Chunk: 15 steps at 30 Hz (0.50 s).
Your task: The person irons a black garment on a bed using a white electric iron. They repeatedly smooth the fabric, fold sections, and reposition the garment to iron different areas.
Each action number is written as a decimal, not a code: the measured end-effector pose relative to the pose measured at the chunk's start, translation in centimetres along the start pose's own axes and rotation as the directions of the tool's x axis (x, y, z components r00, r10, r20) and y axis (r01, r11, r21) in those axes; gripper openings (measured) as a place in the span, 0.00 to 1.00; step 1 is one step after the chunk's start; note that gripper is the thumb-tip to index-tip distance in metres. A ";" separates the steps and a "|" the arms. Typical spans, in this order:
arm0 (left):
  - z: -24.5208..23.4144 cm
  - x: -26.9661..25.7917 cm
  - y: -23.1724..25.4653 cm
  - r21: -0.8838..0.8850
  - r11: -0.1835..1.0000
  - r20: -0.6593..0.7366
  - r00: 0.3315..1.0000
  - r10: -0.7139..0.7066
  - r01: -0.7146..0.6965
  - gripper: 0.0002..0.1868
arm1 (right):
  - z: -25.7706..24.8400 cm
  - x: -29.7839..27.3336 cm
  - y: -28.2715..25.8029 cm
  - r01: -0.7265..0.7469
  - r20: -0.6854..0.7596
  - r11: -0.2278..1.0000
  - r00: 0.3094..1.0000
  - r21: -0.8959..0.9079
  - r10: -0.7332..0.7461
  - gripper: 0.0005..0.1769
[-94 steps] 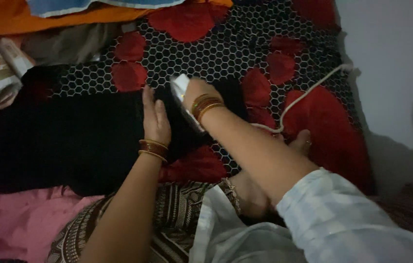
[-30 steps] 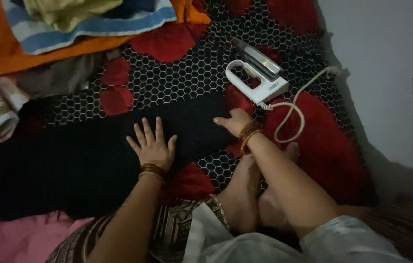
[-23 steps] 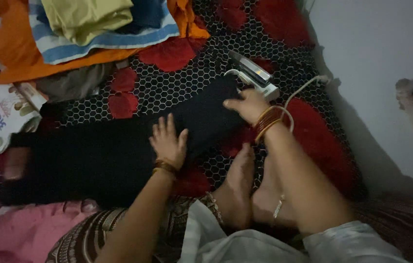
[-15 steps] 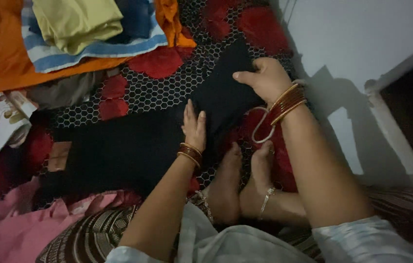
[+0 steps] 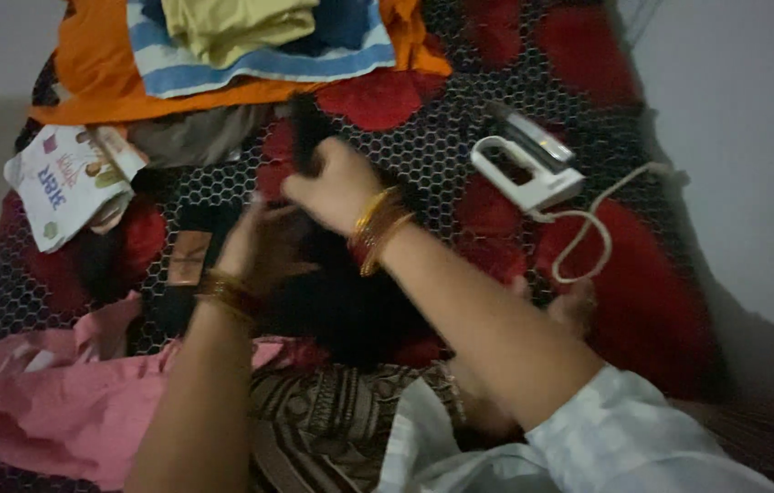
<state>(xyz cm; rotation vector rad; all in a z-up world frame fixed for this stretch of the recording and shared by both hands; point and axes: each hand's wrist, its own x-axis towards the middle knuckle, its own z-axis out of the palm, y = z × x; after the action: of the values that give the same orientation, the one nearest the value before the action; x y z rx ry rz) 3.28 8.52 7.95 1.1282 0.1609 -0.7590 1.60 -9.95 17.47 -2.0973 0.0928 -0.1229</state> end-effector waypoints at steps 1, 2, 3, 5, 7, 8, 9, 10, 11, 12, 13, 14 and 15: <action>-2.0 -0.8 0.9 -0.049 0.999 -0.010 1.000 0.012 -0.013 0.48 | 2.8 0.1 -0.2 -0.005 0.031 1.000 1.000 -0.020 0.005 0.27; -3.9 -1.3 1.3 -0.098 0.995 -0.020 0.999 0.024 -0.026 0.47 | 5.6 0.1 -0.4 -0.009 0.062 0.999 0.998 -0.040 0.011 0.28; -5.6 -1.4 1.3 -0.144 0.989 -0.035 0.999 0.021 -0.025 0.47 | 8.4 -0.2 -0.5 -0.011 0.098 0.995 0.995 -0.102 0.021 0.28; -9.6 -1.8 0.6 -0.240 0.970 -0.058 0.998 0.010 -0.024 0.45 | 13.7 -1.2 -0.5 -0.053 0.212 0.980 0.973 -0.192 0.095 0.29; -12.1 0.3 -0.8 0.218 0.963 -0.215 0.955 0.205 -0.158 0.39 | 17.1 -2.7 0.5 -0.097 0.314 0.974 0.936 -0.205 0.159 0.30; -13.5 1.1 -1.3 0.443 0.878 -0.254 0.913 0.318 -0.183 0.39 | 18.4 -3.5 1.1 -0.101 0.341 0.978 0.926 -0.185 0.160 0.31; -14.8 1.7 -1.6 0.612 0.790 -0.330 0.898 0.291 -0.031 0.39 | 19.5 -4.1 1.6 -0.108 0.368 0.980 0.915 -0.167 0.163 0.32; -15.9 2.5 -1.6 0.740 0.660 -0.405 0.871 0.279 0.132 0.40 | 20.2 -4.5 2.2 -0.047 0.384 0.987 0.918 -0.151 0.102 0.30; -16.6 3.0 -1.5 0.819 0.492 -0.471 0.835 0.285 0.294 0.41 | 20.6 -4.7 2.7 0.014 0.396 0.991 0.917 -0.133 0.041 0.28; -17.0 3.0 -1.7 0.800 0.548 -0.449 0.849 0.278 0.244 0.39 | 20.8 -4.9 3.0 0.074 0.407 0.991 0.913 -0.114 -0.021 0.26; -17.3 3.4 -1.3 0.778 0.600 -0.421 0.864 0.278 0.186 0.38 | 20.6 -4.8 3.2 0.113 0.377 0.990 0.923 -0.080 -0.075 0.27; -17.4 3.5 -1.0 0.750 0.649 -0.392 0.876 0.280 0.128 0.37 | 19.9 -4.7 3.7 0.154 0.344 0.987 0.930 -0.048 -0.128 0.28; -17.3 3.5 -1.1 0.706 0.699 -0.400 0.879 0.260 0.115 0.37 | 18.9 -4.7 4.2 0.196 0.308 0.980 0.934 -0.020 -0.180 0.29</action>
<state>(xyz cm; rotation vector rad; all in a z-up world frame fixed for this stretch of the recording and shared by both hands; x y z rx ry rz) 9.52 21.50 -2.29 2.0704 0.2382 -0.4439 -0.77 4.68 4.14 -2.1472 -0.2951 0.0913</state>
